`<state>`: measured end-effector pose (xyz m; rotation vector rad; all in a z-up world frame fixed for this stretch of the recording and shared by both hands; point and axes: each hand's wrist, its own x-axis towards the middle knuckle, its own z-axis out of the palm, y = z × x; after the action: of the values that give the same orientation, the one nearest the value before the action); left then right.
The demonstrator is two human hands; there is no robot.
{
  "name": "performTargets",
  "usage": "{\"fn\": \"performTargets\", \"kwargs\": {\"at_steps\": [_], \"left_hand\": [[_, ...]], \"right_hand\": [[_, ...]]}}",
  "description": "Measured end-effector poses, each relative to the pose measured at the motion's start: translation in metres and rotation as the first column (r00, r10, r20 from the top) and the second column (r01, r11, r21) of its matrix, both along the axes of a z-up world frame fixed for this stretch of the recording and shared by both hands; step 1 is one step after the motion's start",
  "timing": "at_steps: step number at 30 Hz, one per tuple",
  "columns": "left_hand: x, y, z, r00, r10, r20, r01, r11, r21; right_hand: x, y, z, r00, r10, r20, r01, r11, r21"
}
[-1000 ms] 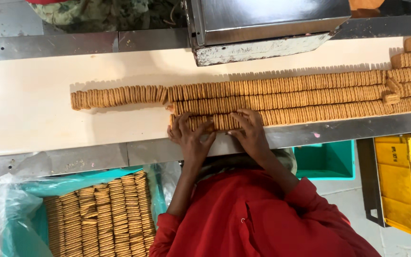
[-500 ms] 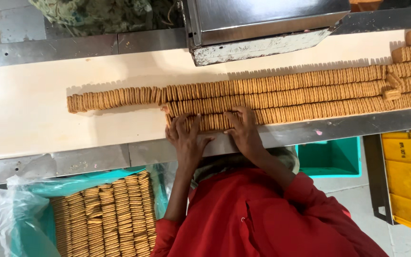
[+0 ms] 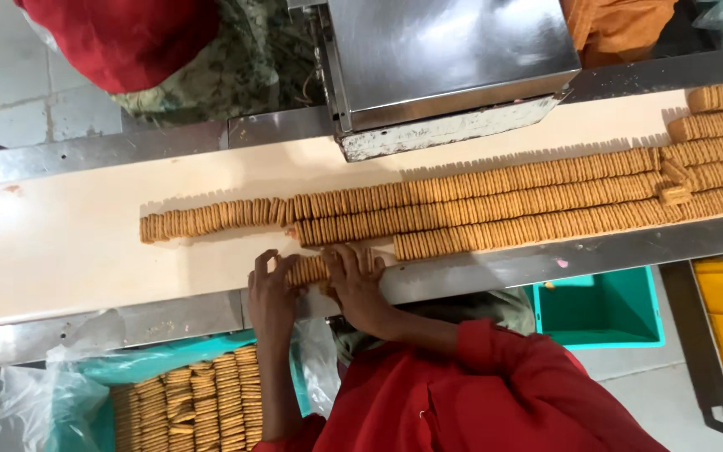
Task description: The person arranges rows of biscuits on a conveyor belt by hand, periodically picking up stacks and placing them into a machine or crate.
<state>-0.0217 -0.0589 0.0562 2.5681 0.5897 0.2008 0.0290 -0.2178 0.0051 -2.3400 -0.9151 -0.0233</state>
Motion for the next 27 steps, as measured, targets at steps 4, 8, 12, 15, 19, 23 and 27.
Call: {"fn": "performTargets", "kwargs": {"at_steps": [4, 8, 12, 15, 19, 23, 27], "left_hand": [[-0.001, 0.000, 0.013, 0.999, -0.023, -0.038, 0.023, 1.000, -0.010], [0.028, -0.028, 0.051, 0.983, -0.043, 0.178, 0.063, 0.992, -0.106], [0.103, -0.059, 0.100, 0.855, -0.238, 0.462, 0.241, 0.969, 0.052], [0.210, -0.080, 0.108, 0.777, -0.417, 0.471, 0.348, 0.909, 0.231], [0.347, -0.091, 0.096, 0.760, -0.539, 0.363, 0.472, 0.842, 0.261], [0.405, -0.089, 0.084, 0.754, -0.523, 0.398, 0.471, 0.852, 0.228], [0.428, -0.076, 0.080, 0.794, -0.424, 0.436, 0.382, 0.906, 0.183]], "right_hand": [[0.012, -0.005, 0.017, 0.998, 0.043, -0.043, -0.043, 0.999, -0.002], [0.043, -0.048, 0.068, 0.985, 0.045, 0.167, -0.025, 0.993, -0.119], [0.151, -0.098, 0.126, 0.929, 0.077, 0.363, 0.028, 0.961, -0.274], [0.246, -0.120, 0.159, 0.909, 0.104, 0.405, -0.031, 0.983, -0.182], [0.352, -0.128, 0.154, 0.940, 0.047, 0.339, 0.045, 0.964, -0.260], [0.415, -0.127, 0.140, 0.928, -0.011, 0.373, 0.073, 0.985, -0.154], [0.441, -0.118, 0.132, 0.900, 0.008, 0.436, 0.032, 0.996, -0.083]]}}
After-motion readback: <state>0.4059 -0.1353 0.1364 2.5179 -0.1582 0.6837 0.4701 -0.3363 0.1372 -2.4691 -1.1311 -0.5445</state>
